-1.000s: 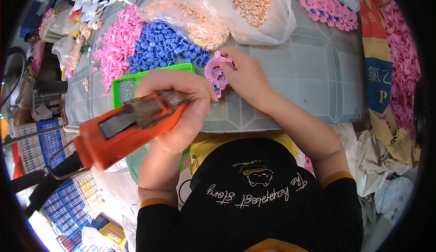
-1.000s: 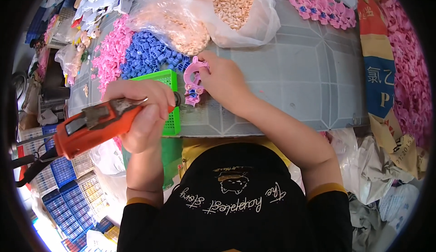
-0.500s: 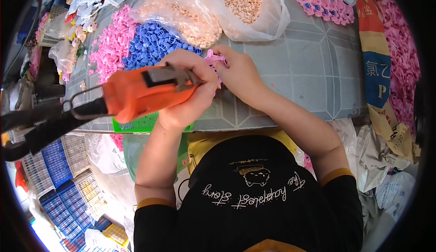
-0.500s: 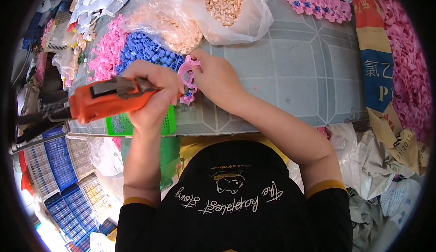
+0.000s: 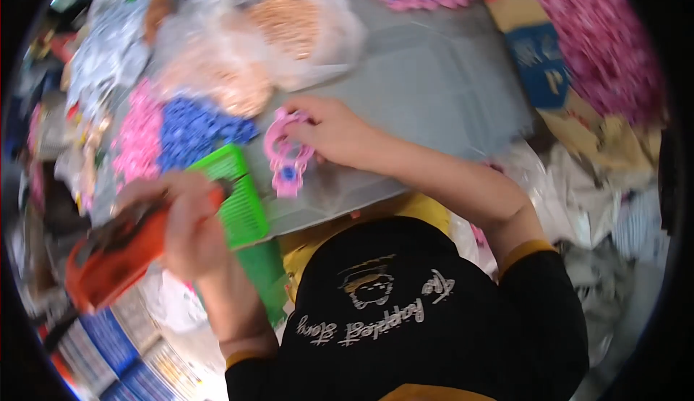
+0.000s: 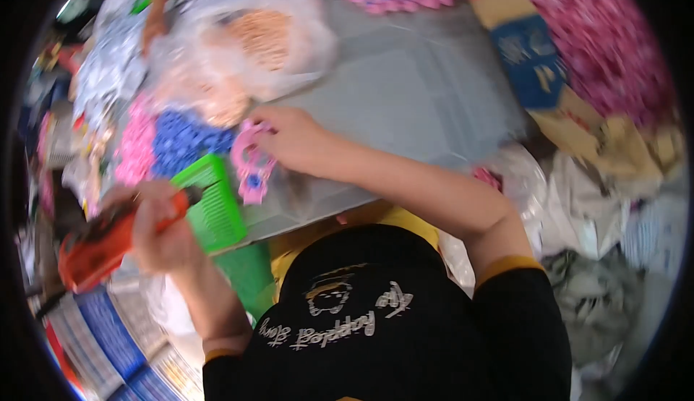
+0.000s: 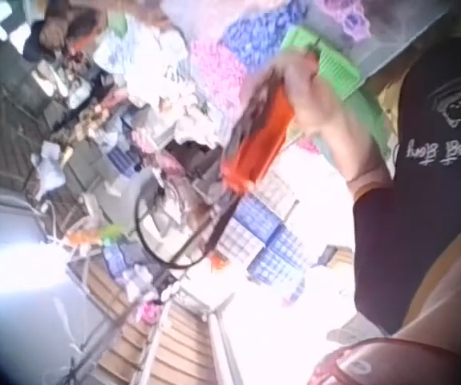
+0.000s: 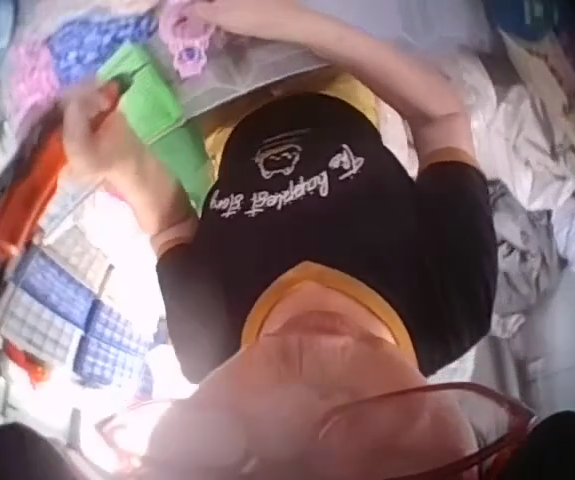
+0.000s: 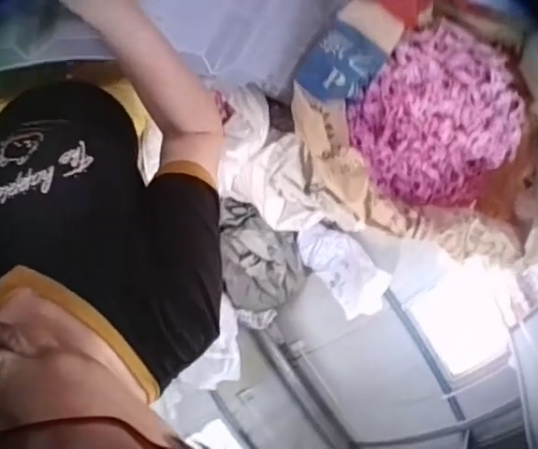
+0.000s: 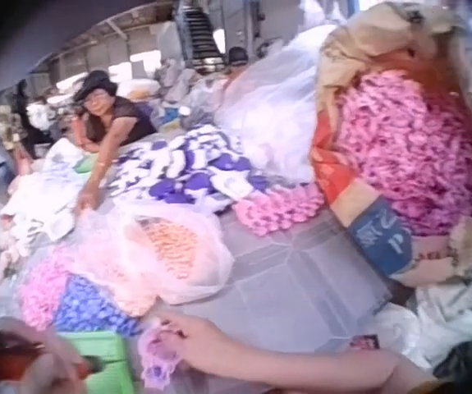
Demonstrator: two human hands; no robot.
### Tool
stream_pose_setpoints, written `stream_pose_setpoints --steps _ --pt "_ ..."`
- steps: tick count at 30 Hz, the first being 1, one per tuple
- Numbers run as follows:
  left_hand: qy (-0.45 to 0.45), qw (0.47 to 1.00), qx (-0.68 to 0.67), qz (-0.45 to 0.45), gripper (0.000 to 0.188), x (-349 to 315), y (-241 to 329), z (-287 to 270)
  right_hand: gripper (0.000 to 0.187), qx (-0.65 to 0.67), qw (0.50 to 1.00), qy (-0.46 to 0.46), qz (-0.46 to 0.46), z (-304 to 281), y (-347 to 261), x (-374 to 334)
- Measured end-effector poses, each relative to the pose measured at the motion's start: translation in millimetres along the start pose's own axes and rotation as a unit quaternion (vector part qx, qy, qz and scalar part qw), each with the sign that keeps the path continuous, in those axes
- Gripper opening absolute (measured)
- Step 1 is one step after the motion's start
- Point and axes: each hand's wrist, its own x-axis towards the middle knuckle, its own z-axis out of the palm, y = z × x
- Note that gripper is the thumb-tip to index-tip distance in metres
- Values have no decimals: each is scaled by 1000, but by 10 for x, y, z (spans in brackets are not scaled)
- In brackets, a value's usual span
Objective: The recorder uses a glue gun to attach small blue components into pink plastic toy frames at a workstation.
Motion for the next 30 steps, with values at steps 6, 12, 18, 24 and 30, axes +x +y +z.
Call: stream_pose_setpoints --steps 6,12,18,24,30 --pt "49 998 -30 5 24 -56 -51 -371 22 -88 937 -331 -64 -1492 229 -1079" --pt "20 1000 6 -16 20 -28 -246 -349 41 -119 915 118 368 -2643 1775 -2545" --pt "-10 999 -16 -32 22 19 -357 -348 49 198 781 503 314 -2815 3667 -2726" --pt "20 999 23 -14 26 -13 -161 -454 32 189 806 408 384 -2786 3797 -2500" --pt "28 999 46 -6 23 -12 -210 -256 37 -363 792 5 491 -2722 2690 -2377"
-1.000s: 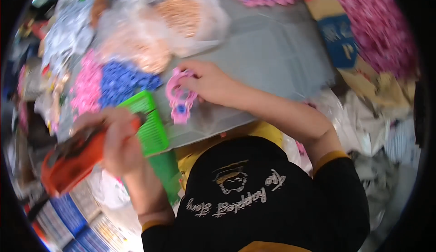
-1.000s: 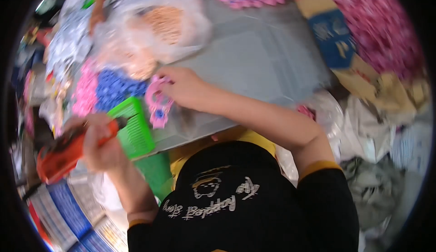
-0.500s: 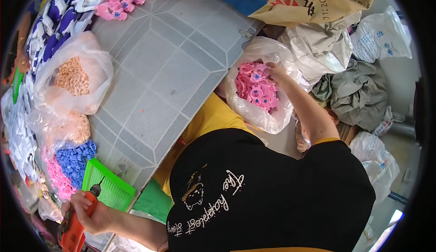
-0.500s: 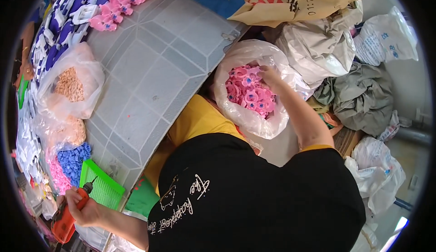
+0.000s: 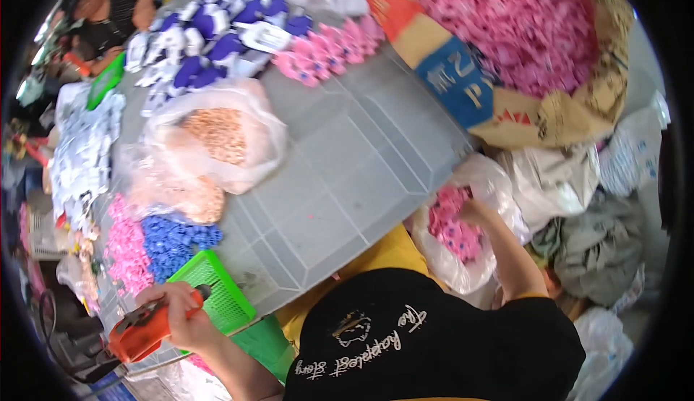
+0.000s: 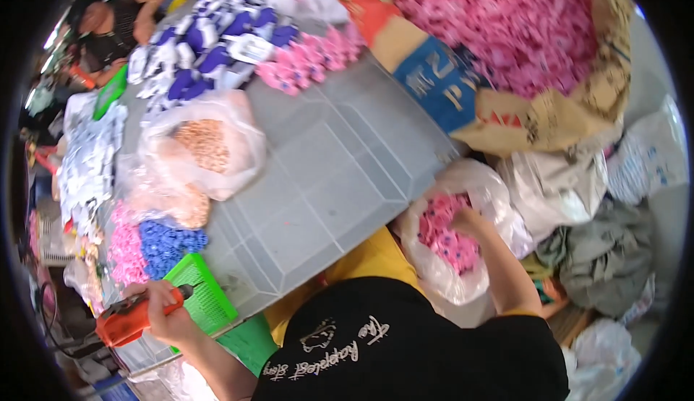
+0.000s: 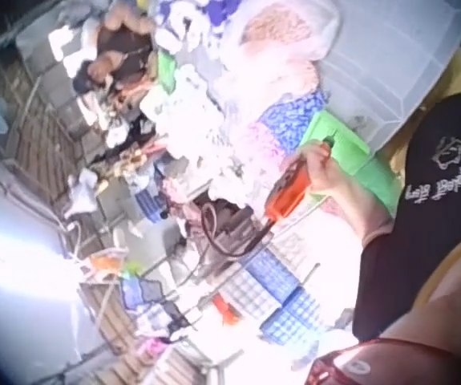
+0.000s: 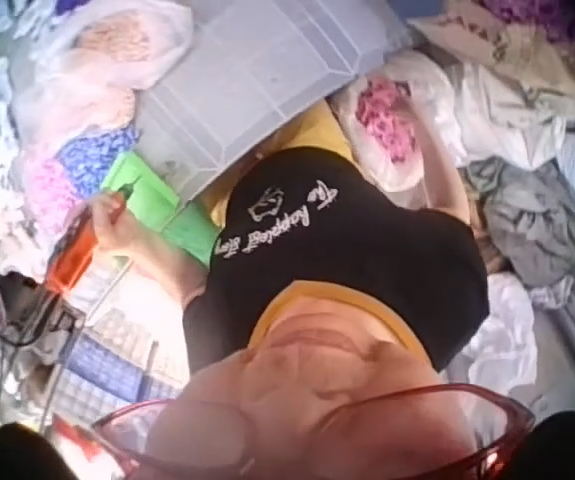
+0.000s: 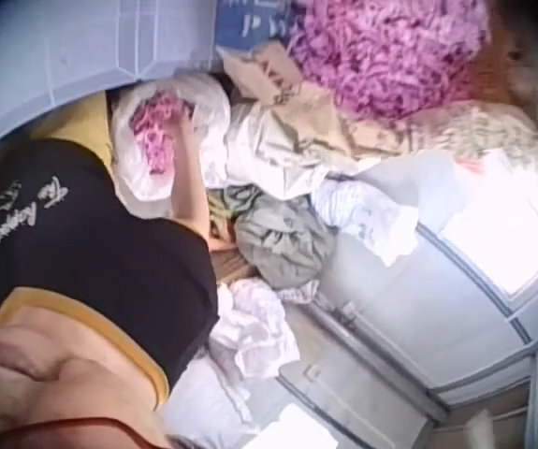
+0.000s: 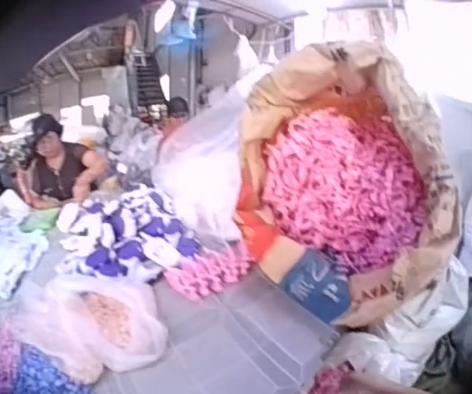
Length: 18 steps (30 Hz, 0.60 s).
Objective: The recorder uses a glue gun to attach small blue components into pink plastic toy frames at a workstation.
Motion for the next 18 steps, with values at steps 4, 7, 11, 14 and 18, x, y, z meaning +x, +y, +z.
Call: stream_pose_setpoints --steps 4,7,11,14,18 --pt "1 1000 -16 7 25 -33 159 90 33 59 931 -278 -228 -892 -1243 -1523" --pt "-15 999 -30 7 27 -89 110 -16 31 115 840 -307 -431 -1563 -1954 -2129" --pt "0 1000 -20 6 29 -125 107 -93 20 178 837 64 -513 -2132 -3051 -1941" --pt "6 1000 -20 -6 29 -183 143 -169 27 105 708 436 -545 -2432 -3942 -1124" --pt "78 995 38 -41 30 -146 163 -81 29 -35 703 576 -415 -2644 -4416 -463"
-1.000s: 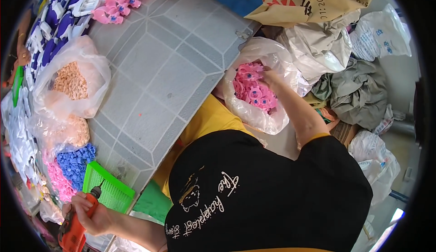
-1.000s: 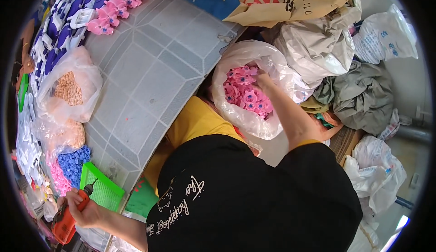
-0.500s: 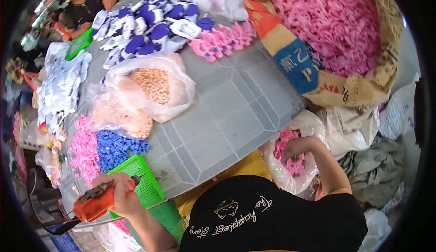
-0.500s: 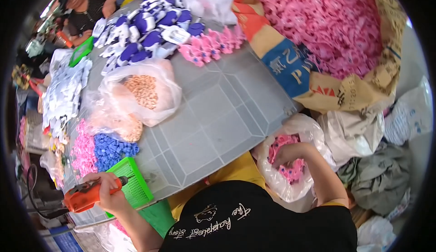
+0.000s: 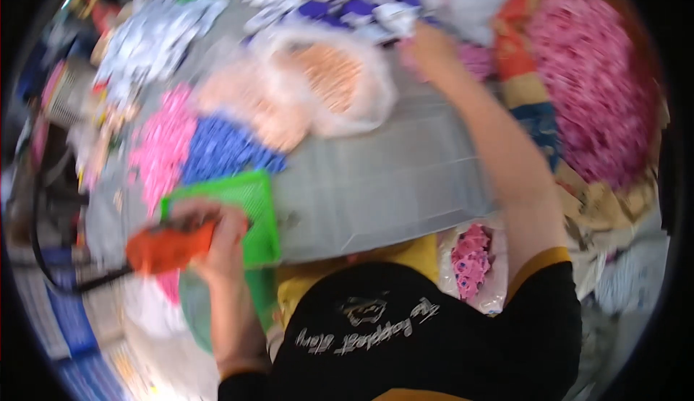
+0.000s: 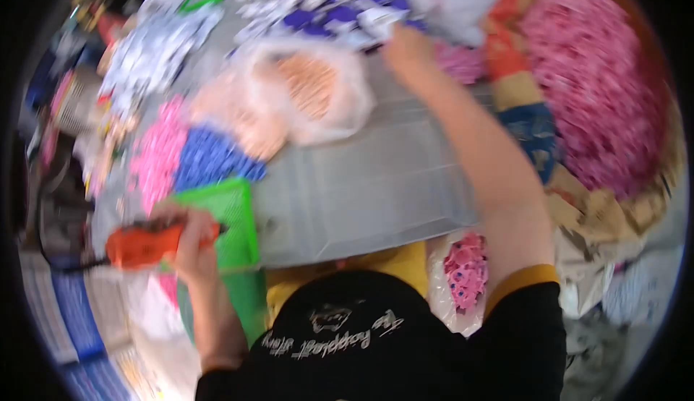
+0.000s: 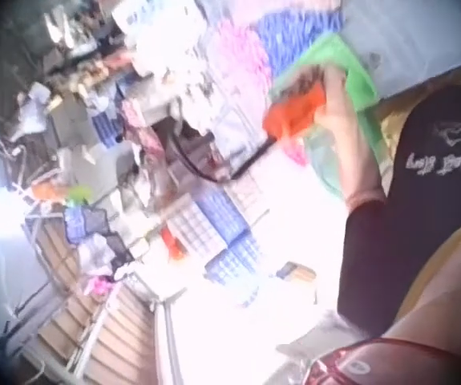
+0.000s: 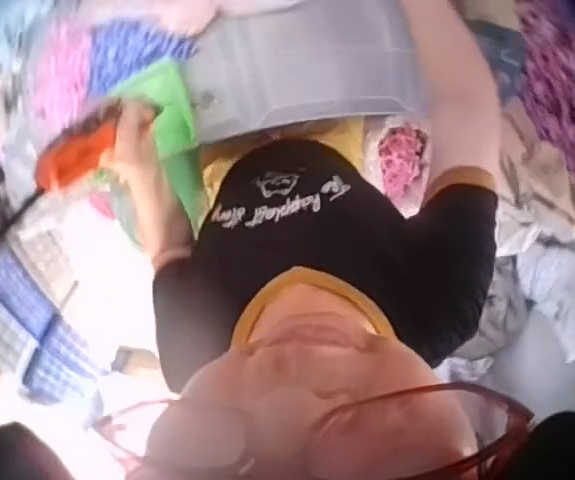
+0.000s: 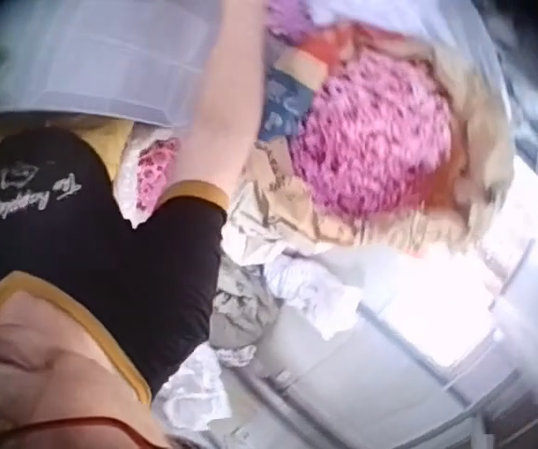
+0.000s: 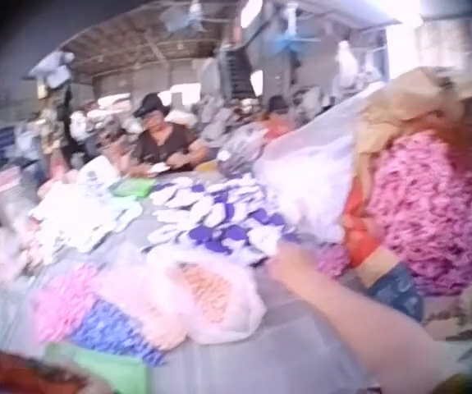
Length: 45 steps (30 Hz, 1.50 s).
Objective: The recorder uses a glue gun to attach small blue components into pink plastic toy frames at a workstation.
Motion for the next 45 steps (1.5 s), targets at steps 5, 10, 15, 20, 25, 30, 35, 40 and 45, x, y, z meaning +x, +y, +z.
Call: stream_pose_setpoints --steps 5,10,15,20,25,30,35,40,45 --pt "-53 999 -6 -6 27 263 -24 -226 20 -121 991 -36 -43 -102 -86 20" --pt "-66 997 47 4 23 311 -181 -329 29 -97 991 -8 -88 -190 168 -158" --pt "-65 997 29 2 23 337 -233 -358 34 205 976 -36 69 -646 -11 -794" --pt "-67 997 25 -3 26 374 -293 -371 34 464 823 -292 152 -810 -923 -1551" --pt "-88 996 11 1 27 386 -325 -361 30 484 785 -361 139 -502 -1509 -1773" --pt "-94 995 24 9 26 360 -334 -334 24 520 782 -331 89 -212 -1929 -1841" --pt "-90 994 30 46 25 340 -260 -293 19 483 825 -289 50 -84 -2056 -1872" --pt "-113 991 0 74 24 318 -26 -138 18 473 845 -243 53 -21 -2063 -1933" --pt "-181 978 -81 56 25 201 -19 120 19 460 850 -248 65 -50 -2094 -1908"
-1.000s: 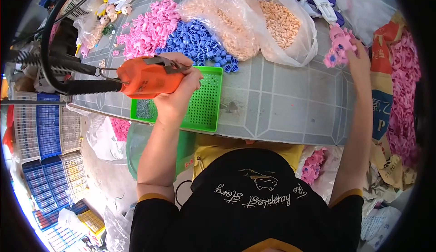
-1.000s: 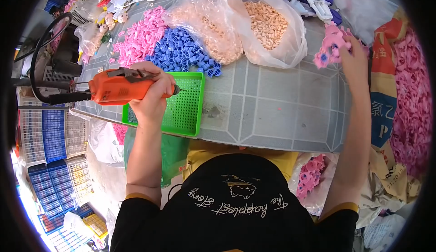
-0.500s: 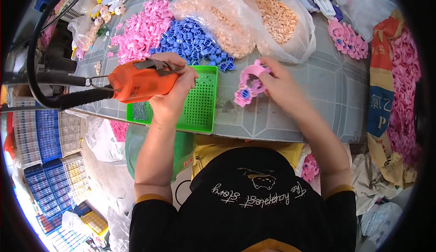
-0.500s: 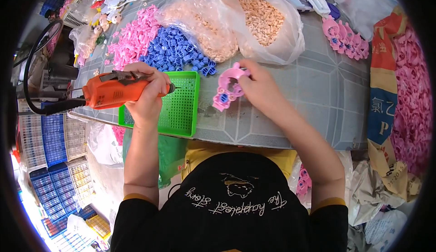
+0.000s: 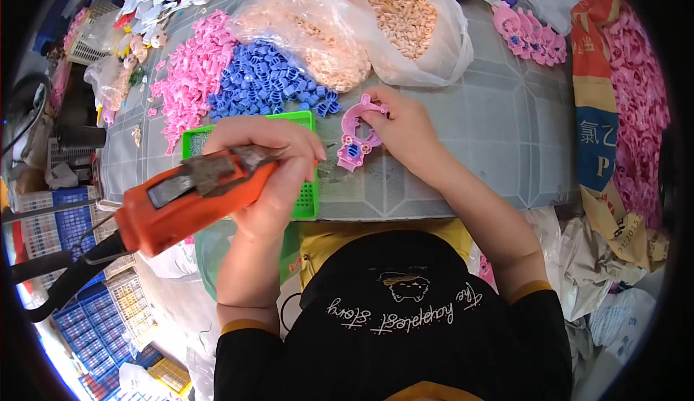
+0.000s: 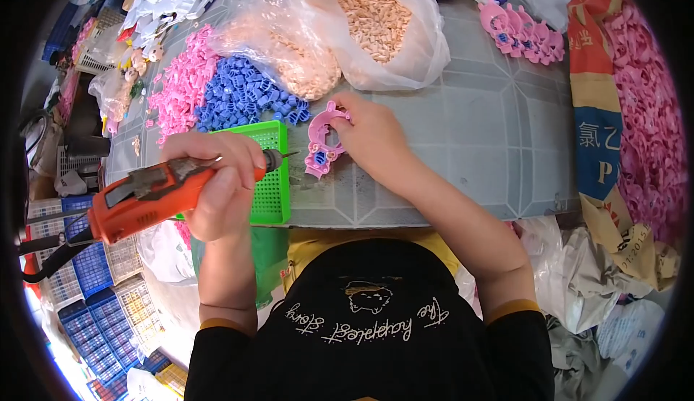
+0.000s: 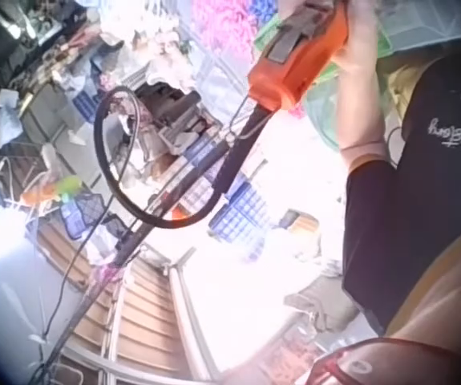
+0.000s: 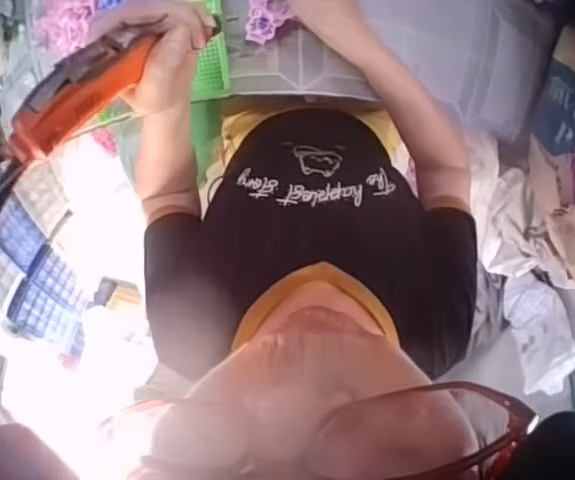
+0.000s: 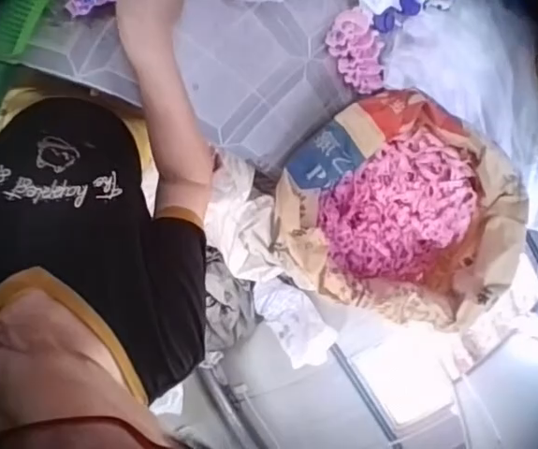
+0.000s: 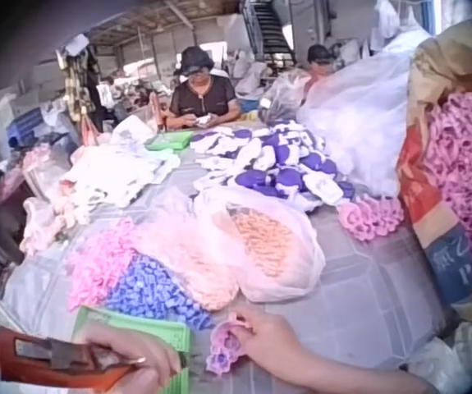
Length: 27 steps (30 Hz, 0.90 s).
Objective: The recorder uses a glue gun to attach small blue components into pink plastic toy frames at a workstation.
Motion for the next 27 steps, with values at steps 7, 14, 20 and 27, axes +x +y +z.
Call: stream_pose_setpoints --steps 7,14,20,27 --pt "-55 996 -64 0 25 11 -236 22 22 -9 1000 4 -5 -16 41 -7" --pt "-41 997 3 -59 26 -33 -294 60 23 -27 1000 -1 13 -30 -18 -25" --pt "-111 988 105 -36 26 72 -393 57 25 -41 999 16 -27 -10 34 25" --pt "-9 984 175 -33 28 72 -385 117 24 -21 1000 6 3 19 45 19"
